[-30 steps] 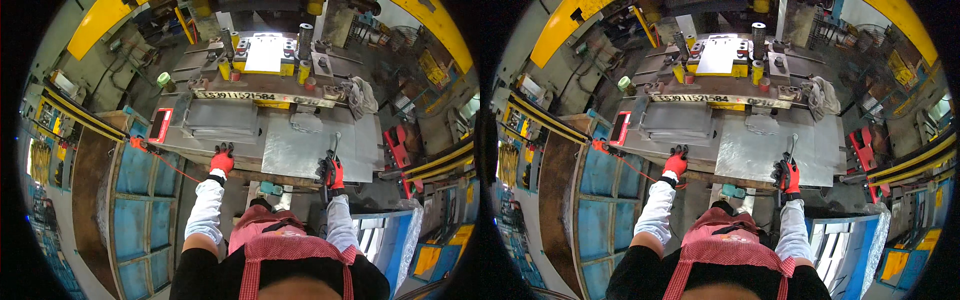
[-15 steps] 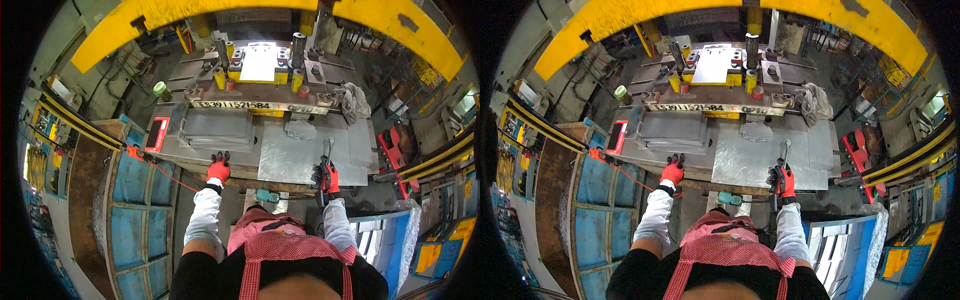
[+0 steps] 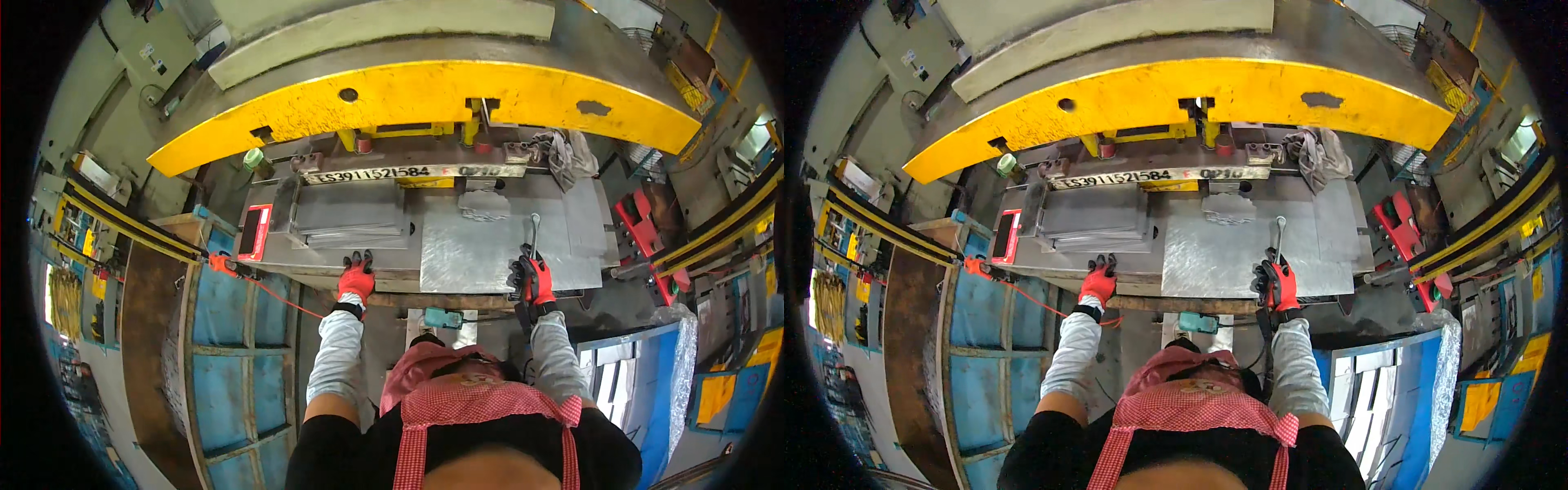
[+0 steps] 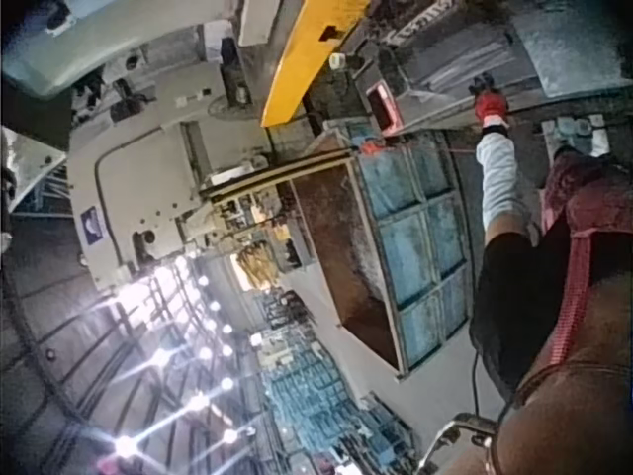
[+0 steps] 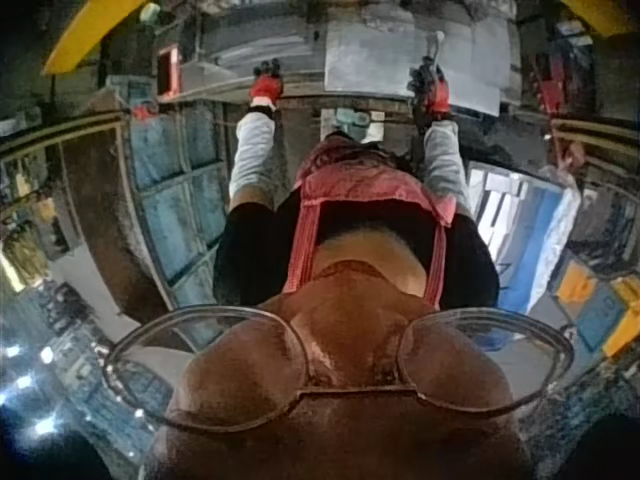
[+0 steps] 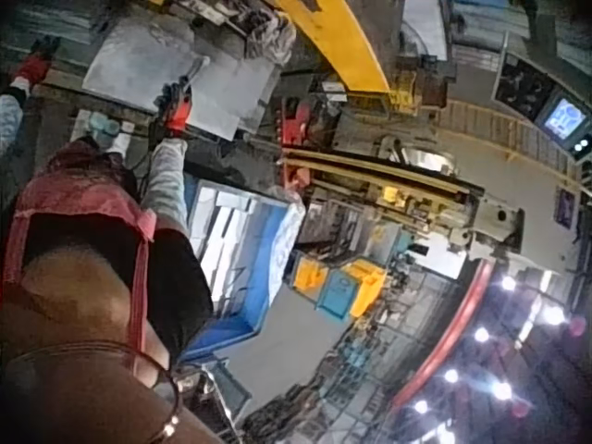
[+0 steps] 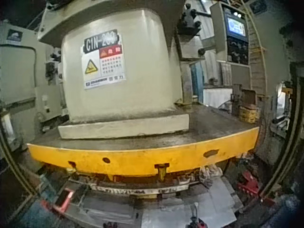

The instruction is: Operate an industrial metal press machine to shape metal sheets into parts.

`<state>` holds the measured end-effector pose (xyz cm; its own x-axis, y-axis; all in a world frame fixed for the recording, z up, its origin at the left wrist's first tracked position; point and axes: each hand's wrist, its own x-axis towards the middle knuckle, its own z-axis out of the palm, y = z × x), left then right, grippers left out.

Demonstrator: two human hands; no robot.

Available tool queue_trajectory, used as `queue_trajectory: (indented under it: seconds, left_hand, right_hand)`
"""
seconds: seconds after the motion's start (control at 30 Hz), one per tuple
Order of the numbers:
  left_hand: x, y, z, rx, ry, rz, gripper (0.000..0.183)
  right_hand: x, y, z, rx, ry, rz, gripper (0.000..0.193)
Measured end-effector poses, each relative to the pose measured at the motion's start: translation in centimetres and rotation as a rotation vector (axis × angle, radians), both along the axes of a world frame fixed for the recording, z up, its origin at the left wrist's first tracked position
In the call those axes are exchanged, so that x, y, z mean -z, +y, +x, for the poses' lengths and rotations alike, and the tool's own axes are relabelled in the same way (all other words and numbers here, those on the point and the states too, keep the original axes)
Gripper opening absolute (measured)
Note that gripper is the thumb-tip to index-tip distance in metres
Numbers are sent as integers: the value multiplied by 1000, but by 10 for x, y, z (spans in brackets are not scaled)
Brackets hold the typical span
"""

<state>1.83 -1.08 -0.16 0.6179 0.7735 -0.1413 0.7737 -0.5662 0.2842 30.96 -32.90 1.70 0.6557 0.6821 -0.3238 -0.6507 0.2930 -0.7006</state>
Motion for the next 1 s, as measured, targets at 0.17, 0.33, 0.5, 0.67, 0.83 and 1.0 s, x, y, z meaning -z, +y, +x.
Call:
queue_trajectory:
  seconds: [0.17, 0.33, 0.5, 0.67, 0.83, 1.0]
  left_hand:
    - [5, 5, -4, 4, 63, -35, 52]
    - [8, 5, -7, -38, 30, -77, 50]
    - [6, 3, -2, 11, 14, -26, 48]
    - [-9, -8, -3, -4, 16, -8, 47]
    - [-15, 1, -4, 92, 41, -37, 52]
    - [-119, 16, 33, -108, -217, -535, 43]
  right_hand:
    - [3, 0, 0, 17, -66, -81, 36]
    - [1, 0, -2, 8, -134, -93, 38]
    - [27, -18, 7, -53, -243, -156, 50]
    - [-26, -1, -28, 33, -481, -184, 54]
    - [-116, 68, -18, -46, -647, -95, 57]
    - [-191, 192, 20, -315, -847, -97, 47]
